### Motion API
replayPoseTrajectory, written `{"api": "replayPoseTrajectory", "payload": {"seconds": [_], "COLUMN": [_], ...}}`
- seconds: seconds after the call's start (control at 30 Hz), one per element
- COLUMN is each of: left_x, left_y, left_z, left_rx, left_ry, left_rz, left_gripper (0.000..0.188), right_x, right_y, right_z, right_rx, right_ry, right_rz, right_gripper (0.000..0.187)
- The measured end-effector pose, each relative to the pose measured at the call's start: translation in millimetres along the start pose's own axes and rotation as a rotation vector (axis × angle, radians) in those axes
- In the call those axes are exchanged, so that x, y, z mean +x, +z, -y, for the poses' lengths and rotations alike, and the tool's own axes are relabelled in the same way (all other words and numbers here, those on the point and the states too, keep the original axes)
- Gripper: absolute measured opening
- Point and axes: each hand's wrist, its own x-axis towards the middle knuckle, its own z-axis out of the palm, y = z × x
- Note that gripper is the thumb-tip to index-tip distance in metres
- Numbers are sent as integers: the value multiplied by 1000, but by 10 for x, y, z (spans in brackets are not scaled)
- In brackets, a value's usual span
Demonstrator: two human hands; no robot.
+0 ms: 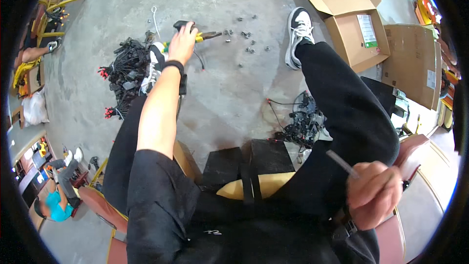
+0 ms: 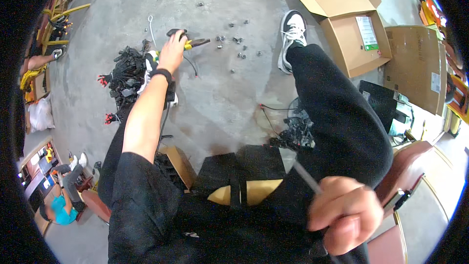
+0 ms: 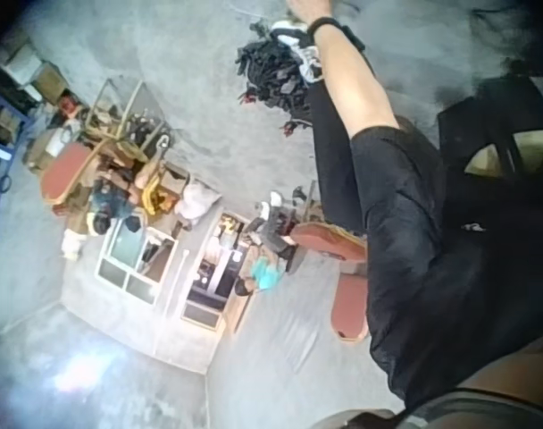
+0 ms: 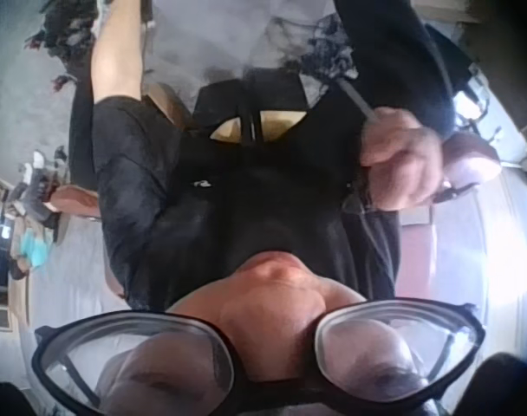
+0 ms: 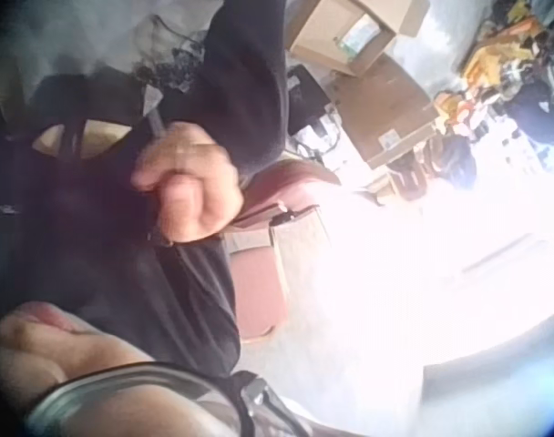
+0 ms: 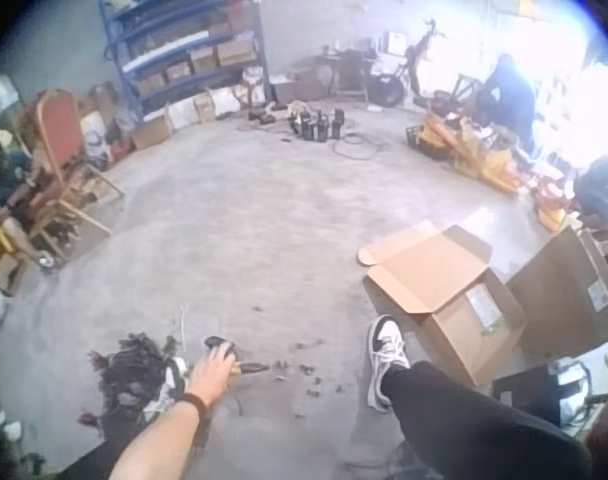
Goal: The person sits on the floor and assembles a small black electronic device. They use a screwdriver to tighten screws and pliers to manipulate wires and components. The person handles the device and tools with both hands, occasionally picking up small parts from the floor.
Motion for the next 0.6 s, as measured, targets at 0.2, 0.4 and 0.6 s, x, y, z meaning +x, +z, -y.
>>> {"api": "replayPoseTrajectory", "payload": {"seconds": [0.2,0.4,0.6], "left_x": [-790,-1177,-1449], "left_y": [266,712,819], "left_z": [-1473,-3169,-3828], "left_rx": [-603,-789,-535], "left_ry": [-218,276,394], "left_rz": [253,275,487], "left_gripper": [31,31,14], "right_x": [24,33,199], "right_y": [-96,-135,-207], "right_z": [94,9,23], "right_rx": [248,247,409], "right_ry": [167,179,321], "right_rz": [-116,18,99], "right_gripper": [38,39,33]}}
